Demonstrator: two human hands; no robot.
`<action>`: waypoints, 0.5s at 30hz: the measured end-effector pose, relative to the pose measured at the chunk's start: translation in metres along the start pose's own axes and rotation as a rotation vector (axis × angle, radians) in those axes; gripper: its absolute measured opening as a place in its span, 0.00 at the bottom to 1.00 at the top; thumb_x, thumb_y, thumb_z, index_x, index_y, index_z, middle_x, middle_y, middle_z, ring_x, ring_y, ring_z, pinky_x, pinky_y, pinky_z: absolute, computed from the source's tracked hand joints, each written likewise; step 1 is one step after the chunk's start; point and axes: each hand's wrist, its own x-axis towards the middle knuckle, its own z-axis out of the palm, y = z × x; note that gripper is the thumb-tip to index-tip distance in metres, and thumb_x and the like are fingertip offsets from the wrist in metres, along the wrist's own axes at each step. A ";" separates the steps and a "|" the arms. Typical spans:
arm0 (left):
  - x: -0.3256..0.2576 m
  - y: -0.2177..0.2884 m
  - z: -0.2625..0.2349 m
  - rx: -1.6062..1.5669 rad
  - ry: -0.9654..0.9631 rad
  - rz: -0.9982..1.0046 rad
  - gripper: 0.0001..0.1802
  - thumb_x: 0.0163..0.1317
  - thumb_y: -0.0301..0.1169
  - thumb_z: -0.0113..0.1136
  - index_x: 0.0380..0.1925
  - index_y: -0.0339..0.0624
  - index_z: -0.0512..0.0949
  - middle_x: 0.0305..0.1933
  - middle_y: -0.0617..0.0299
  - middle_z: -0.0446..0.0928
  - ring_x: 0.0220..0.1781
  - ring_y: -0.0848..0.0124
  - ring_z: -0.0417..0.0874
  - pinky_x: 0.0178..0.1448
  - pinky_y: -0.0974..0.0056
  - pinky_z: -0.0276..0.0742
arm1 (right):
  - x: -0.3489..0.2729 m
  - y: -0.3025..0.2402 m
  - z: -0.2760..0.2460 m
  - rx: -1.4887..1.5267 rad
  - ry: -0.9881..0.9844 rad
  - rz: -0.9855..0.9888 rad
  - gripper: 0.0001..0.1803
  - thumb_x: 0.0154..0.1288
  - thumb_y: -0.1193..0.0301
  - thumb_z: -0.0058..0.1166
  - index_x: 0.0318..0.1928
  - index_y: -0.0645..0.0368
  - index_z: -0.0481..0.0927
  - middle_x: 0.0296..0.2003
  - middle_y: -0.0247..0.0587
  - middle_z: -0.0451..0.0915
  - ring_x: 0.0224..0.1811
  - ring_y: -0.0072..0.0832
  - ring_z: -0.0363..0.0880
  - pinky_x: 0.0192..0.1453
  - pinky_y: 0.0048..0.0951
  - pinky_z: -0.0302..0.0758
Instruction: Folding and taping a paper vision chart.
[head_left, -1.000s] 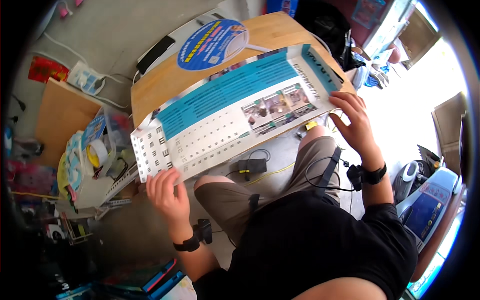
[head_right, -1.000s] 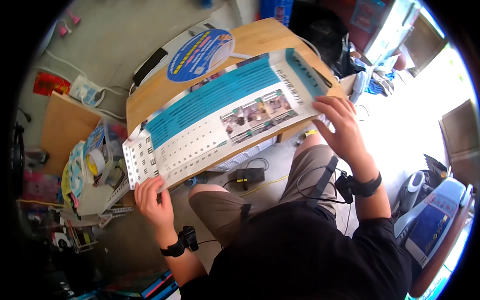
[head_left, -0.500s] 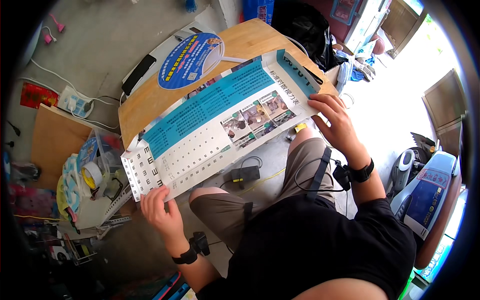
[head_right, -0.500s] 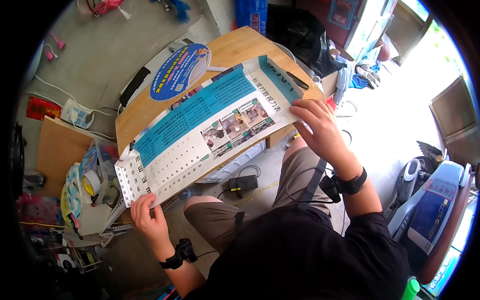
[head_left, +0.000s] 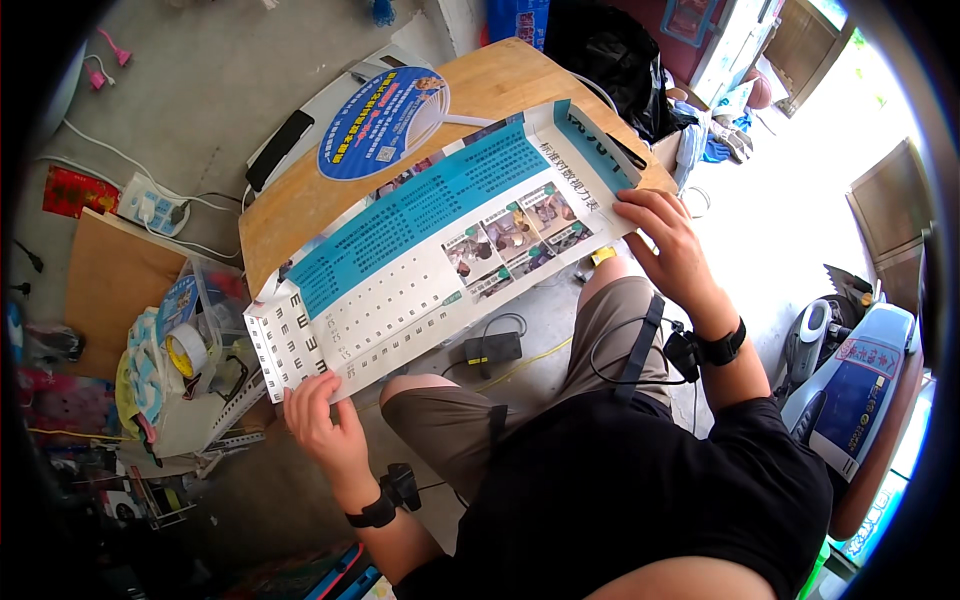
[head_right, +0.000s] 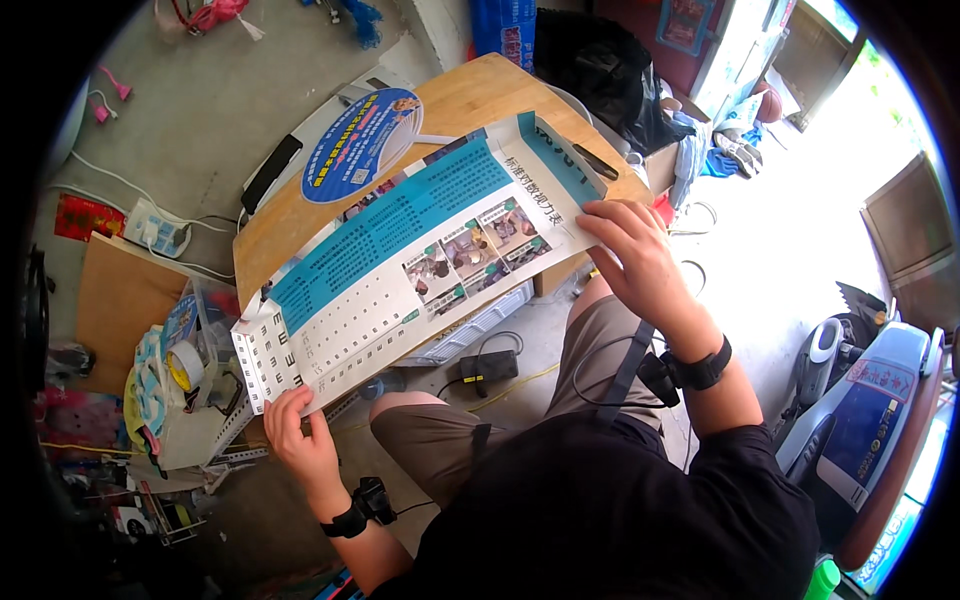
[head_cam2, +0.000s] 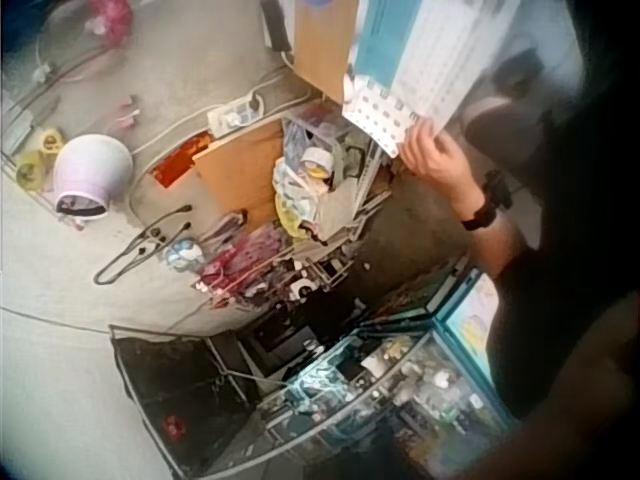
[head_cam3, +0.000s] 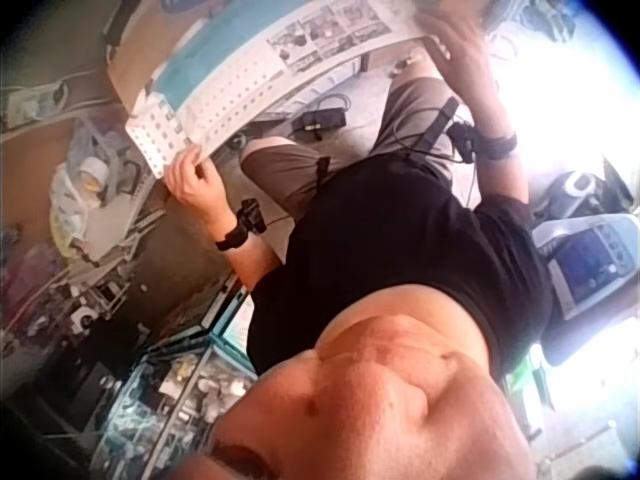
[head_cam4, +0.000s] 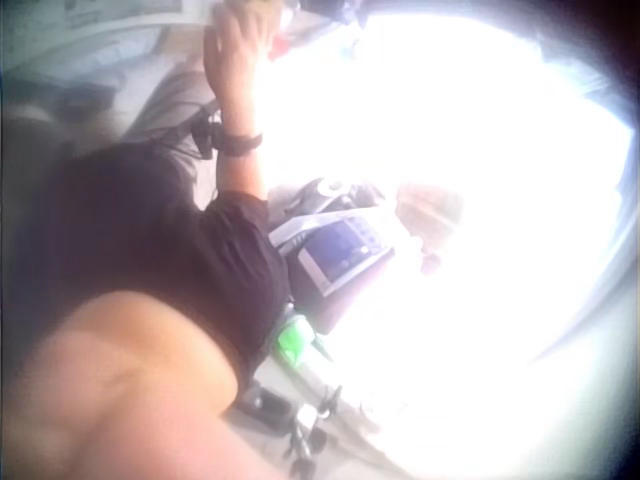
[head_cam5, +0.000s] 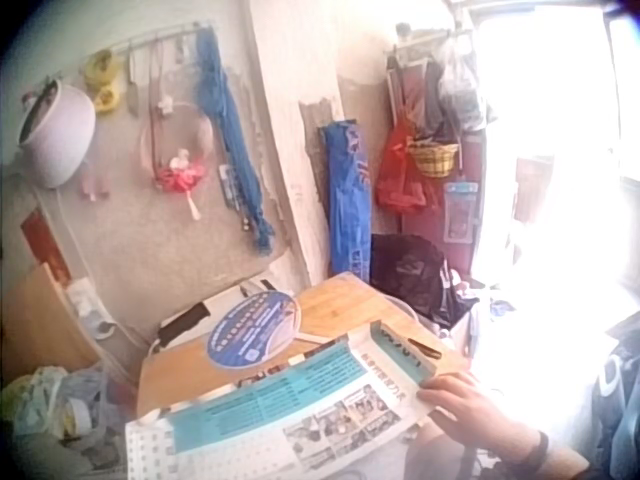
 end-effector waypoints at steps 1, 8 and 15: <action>0.000 0.000 0.000 -0.001 -0.001 -0.001 0.08 0.54 0.20 0.59 0.35 0.41 0.78 0.43 0.60 0.82 0.49 0.60 0.80 0.69 0.48 0.64 | 0.000 0.000 0.000 -0.002 -0.002 0.003 0.18 0.56 0.78 0.58 0.50 0.59 0.79 0.51 0.43 0.78 0.53 0.43 0.74 0.59 0.40 0.70; 0.001 0.002 0.000 -0.007 0.003 -0.006 0.08 0.55 0.20 0.59 0.35 0.41 0.77 0.42 0.60 0.82 0.49 0.59 0.80 0.69 0.48 0.64 | 0.000 0.001 0.001 -0.004 -0.006 0.002 0.19 0.55 0.79 0.57 0.50 0.59 0.79 0.51 0.43 0.78 0.53 0.43 0.74 0.59 0.40 0.70; -0.001 -0.001 0.000 -0.007 0.002 -0.008 0.07 0.55 0.21 0.59 0.35 0.41 0.78 0.43 0.60 0.82 0.49 0.60 0.81 0.69 0.48 0.65 | 0.001 0.000 0.002 -0.013 0.001 0.004 0.19 0.55 0.79 0.58 0.50 0.59 0.79 0.51 0.43 0.78 0.53 0.42 0.74 0.59 0.41 0.70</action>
